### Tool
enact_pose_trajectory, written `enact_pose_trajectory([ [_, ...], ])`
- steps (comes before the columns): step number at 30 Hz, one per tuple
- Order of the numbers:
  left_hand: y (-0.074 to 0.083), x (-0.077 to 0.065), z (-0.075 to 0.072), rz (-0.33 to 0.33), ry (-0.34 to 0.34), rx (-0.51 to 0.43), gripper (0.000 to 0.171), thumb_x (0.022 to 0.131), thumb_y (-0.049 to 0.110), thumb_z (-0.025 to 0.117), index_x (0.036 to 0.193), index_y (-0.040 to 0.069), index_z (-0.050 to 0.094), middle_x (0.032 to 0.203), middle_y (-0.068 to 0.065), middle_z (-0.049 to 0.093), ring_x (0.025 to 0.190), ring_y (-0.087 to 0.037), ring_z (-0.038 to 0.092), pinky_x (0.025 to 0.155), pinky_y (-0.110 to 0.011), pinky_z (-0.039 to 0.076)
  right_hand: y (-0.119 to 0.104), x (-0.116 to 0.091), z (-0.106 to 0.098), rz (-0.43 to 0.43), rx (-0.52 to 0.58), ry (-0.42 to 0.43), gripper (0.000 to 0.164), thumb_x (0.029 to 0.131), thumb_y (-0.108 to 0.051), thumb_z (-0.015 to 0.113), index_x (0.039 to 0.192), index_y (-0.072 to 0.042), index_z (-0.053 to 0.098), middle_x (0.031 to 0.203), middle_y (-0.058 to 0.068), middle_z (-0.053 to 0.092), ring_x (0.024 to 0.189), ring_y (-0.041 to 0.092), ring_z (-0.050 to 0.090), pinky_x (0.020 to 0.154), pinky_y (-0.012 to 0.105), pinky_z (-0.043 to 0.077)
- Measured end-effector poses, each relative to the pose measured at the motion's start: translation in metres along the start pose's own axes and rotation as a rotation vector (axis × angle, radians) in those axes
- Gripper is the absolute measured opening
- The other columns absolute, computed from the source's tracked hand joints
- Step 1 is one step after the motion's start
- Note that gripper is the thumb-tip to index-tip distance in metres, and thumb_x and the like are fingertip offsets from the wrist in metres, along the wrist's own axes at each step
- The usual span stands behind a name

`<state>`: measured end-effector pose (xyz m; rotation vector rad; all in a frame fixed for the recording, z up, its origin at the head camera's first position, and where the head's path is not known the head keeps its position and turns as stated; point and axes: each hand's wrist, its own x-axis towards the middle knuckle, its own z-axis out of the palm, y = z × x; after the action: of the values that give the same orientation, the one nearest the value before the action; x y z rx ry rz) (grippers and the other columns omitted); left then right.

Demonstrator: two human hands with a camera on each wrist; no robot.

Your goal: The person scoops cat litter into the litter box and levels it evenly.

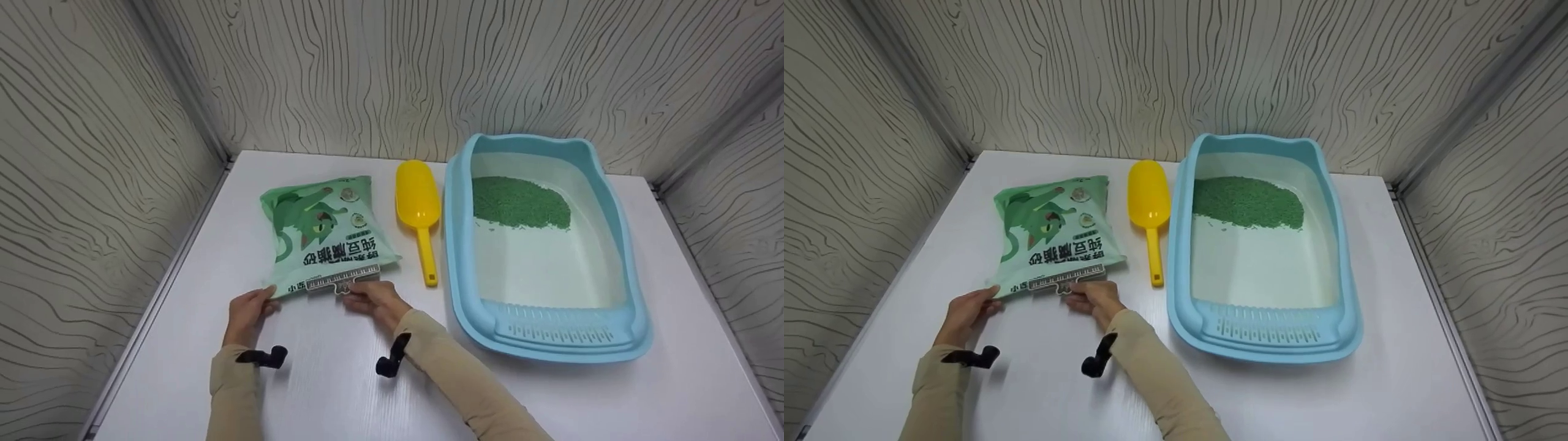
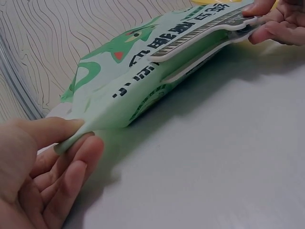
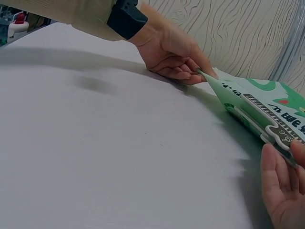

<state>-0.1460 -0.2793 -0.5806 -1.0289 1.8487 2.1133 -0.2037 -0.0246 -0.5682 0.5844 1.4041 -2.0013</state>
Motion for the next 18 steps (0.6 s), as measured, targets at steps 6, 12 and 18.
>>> enact_pose_trajectory([
  [6, 0.000, 0.000, 0.001, 0.021, 0.024, 0.022, 0.029, 0.091, 0.025, 0.065, 0.106, 0.000, 0.063, 0.063, 0.008, 0.064, 0.064, -0.005, 0.057, 0.064, -0.018, 0.046, -0.003, 0.002, 0.003, 0.000, -0.010, -0.005, 0.008, 0.083, 0.006, 0.065, 0.090, 0.003, 0.066, 0.066, 0.008, 0.072, 0.066, 0.021, 0.072, 0.080, 0.039, 0.059],
  [12, 0.001, 0.002, 0.001, -0.015, 0.016, 0.054, 0.037, 0.091, 0.030, 0.066, 0.114, 0.001, 0.062, 0.068, 0.007, 0.066, 0.068, -0.006, 0.057, 0.067, -0.018, 0.045, -0.005, 0.004, 0.007, -0.006, 0.026, 0.025, 0.011, 0.083, 0.008, 0.065, 0.093, 0.004, 0.066, 0.068, 0.009, 0.071, 0.068, 0.022, 0.073, 0.079, 0.039, 0.060],
  [18, -0.001, 0.002, 0.002, -0.048, 0.020, 0.053, 0.037, 0.091, 0.031, 0.066, 0.115, 0.003, 0.060, 0.070, 0.008, 0.064, 0.070, -0.007, 0.057, 0.070, -0.020, 0.045, -0.005, 0.006, 0.012, -0.018, 0.056, 0.030, 0.014, 0.084, 0.007, 0.064, 0.098, 0.006, 0.065, 0.072, 0.009, 0.071, 0.072, 0.023, 0.073, 0.083, 0.040, 0.059],
])
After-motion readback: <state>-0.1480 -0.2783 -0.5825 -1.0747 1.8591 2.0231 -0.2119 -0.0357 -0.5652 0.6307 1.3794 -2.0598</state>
